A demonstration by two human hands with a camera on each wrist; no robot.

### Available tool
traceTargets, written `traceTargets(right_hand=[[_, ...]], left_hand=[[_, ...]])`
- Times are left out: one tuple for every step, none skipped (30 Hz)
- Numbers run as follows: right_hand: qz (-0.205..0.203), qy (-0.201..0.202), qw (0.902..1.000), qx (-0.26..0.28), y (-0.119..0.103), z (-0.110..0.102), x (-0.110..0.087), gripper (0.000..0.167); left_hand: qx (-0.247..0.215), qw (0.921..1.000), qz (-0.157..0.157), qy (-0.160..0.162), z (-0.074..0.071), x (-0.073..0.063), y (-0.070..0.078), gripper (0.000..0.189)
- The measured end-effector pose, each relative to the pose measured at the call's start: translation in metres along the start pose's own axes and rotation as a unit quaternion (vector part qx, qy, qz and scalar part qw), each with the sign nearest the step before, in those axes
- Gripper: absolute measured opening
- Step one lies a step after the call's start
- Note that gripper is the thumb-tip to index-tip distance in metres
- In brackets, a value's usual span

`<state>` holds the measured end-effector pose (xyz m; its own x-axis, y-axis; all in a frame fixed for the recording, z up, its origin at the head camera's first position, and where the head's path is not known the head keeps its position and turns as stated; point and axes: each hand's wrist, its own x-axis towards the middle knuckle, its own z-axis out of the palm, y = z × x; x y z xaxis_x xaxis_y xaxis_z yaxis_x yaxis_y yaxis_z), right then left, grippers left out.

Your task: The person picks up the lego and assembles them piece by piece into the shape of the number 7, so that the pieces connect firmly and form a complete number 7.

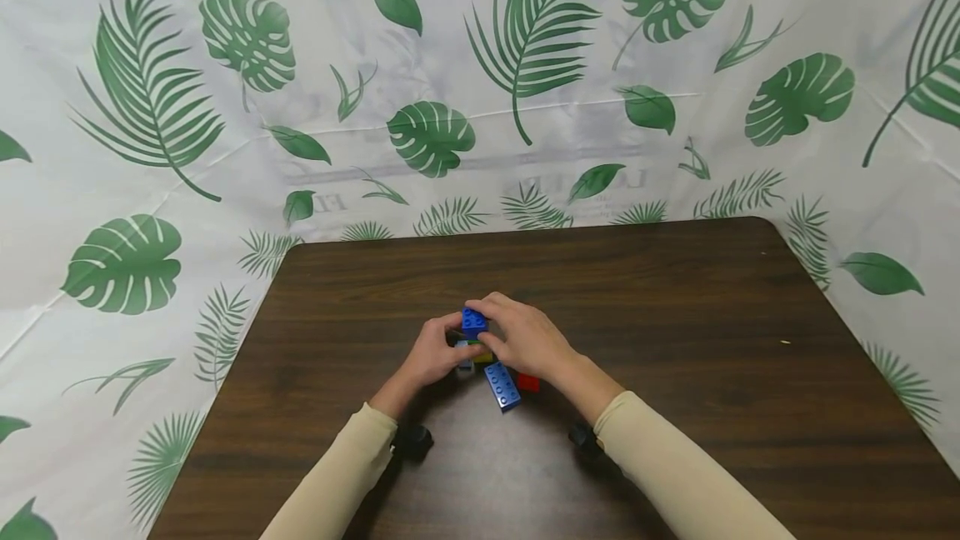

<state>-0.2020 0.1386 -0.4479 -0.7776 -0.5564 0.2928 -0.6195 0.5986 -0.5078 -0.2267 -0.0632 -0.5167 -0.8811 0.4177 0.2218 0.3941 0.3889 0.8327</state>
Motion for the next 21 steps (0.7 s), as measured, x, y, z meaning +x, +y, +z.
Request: traceTargets(right_hand=[[-0.002, 0.000, 1.0000, -0.002, -0.0003, 0.0001, 0.0003, 0.051], [-0.001, 0.000, 1.0000, -0.005, -0.0002, 0.0003, 0.0005, 0.051], [-0.001, 0.000, 1.0000, -0.007, -0.0003, 0.0003, 0.0005, 0.051], [-0.001, -0.001, 1.0000, -0.009, -0.0002, 0.0004, 0.0007, 0.051], [0.000, -0.001, 0.9999, -0.011, -0.0001, 0.0005, 0.0007, 0.051], [0.000, -0.001, 0.9999, -0.013, 0.0000, 0.0006, 0.0006, 0.050], [0.001, -0.002, 0.9999, -0.015, 0.0001, 0.0006, 0.0005, 0.050], [0.001, -0.002, 0.9999, -0.017, 0.0002, 0.0008, 0.0004, 0.050], [0.001, -0.003, 0.9998, -0.017, 0.0003, 0.0008, 0.0003, 0.050], [0.001, -0.003, 0.9998, -0.018, 0.0004, 0.0009, 0.0002, 0.049], [0.001, -0.003, 0.9998, -0.019, 0.0005, 0.0011, 0.0001, 0.049], [0.002, -0.003, 0.9998, -0.019, 0.0007, 0.0013, -0.0001, 0.049], [0.002, -0.003, 0.9998, -0.019, 0.0009, 0.0015, -0.0001, 0.049], [0.002, -0.002, 0.9998, -0.019, 0.0011, 0.0018, 0.0000, 0.050], [0.001, -0.002, 0.9998, -0.018, 0.0012, 0.0022, 0.0000, 0.050], [0.001, -0.001, 0.9998, -0.018, 0.0013, 0.0027, 0.0002, 0.050], [0.000, 0.000, 0.9998, -0.018, 0.0014, 0.0031, 0.0002, 0.050], [0.000, 0.001, 0.9998, -0.018, 0.0014, 0.0035, 0.0002, 0.050], [-0.001, 0.002, 0.9998, -0.018, 0.0013, 0.0039, 0.0002, 0.050], [-0.001, 0.003, 0.9998, -0.018, 0.0012, 0.0044, 0.0003, 0.050], [-0.002, 0.003, 0.9998, -0.018, 0.0012, 0.0048, 0.0001, 0.050]], left_hand=[[0.000, 1.0000, 0.000, 0.000, 0.0000, 0.0001, -0.0001, 0.029], [0.000, 1.0000, 0.003, 0.000, 0.0000, 0.0002, -0.0003, 0.029], [-0.002, 1.0000, 0.006, 0.000, 0.0001, 0.0003, -0.0004, 0.029], [-0.003, 0.9999, 0.011, 0.000, 0.0002, 0.0003, -0.0004, 0.029], [-0.004, 0.9999, 0.013, -0.001, 0.0002, 0.0003, -0.0003, 0.029], [-0.004, 0.9999, 0.014, -0.001, 0.0003, 0.0005, -0.0003, 0.029], [-0.005, 0.9999, 0.015, -0.001, 0.0004, 0.0006, -0.0001, 0.029], [-0.005, 0.9999, 0.015, -0.001, 0.0004, 0.0008, 0.0001, 0.028], [-0.006, 0.9999, 0.014, -0.001, 0.0004, 0.0008, 0.0005, 0.028], [-0.006, 0.9999, 0.013, -0.001, 0.0004, 0.0009, 0.0008, 0.028], [-0.007, 0.9999, 0.011, -0.001, 0.0003, 0.0010, 0.0012, 0.028], [-0.006, 0.9999, 0.011, -0.002, 0.0005, 0.0012, 0.0013, 0.028], [-0.006, 0.9999, 0.011, -0.002, 0.0006, 0.0012, 0.0014, 0.028], [-0.007, 0.9999, 0.011, -0.002, 0.0005, 0.0012, 0.0015, 0.028], [-0.008, 0.9999, 0.011, -0.001, 0.0003, 0.0009, 0.0017, 0.028], [-0.008, 0.9999, 0.013, 0.000, 0.0002, 0.0007, 0.0017, 0.029], [-0.006, 0.9999, 0.013, 0.001, 0.0000, 0.0005, 0.0017, 0.029], [-0.006, 0.9999, 0.012, 0.001, -0.0002, 0.0003, 0.0016, 0.029], [-0.005, 0.9999, 0.014, 0.002, -0.0004, -0.0001, 0.0016, 0.029], [-0.004, 0.9999, 0.016, 0.002, -0.0007, -0.0005, 0.0015, 0.030], [-0.003, 0.9999, 0.016, 0.003, -0.0008, -0.0008, 0.0012, 0.030]])
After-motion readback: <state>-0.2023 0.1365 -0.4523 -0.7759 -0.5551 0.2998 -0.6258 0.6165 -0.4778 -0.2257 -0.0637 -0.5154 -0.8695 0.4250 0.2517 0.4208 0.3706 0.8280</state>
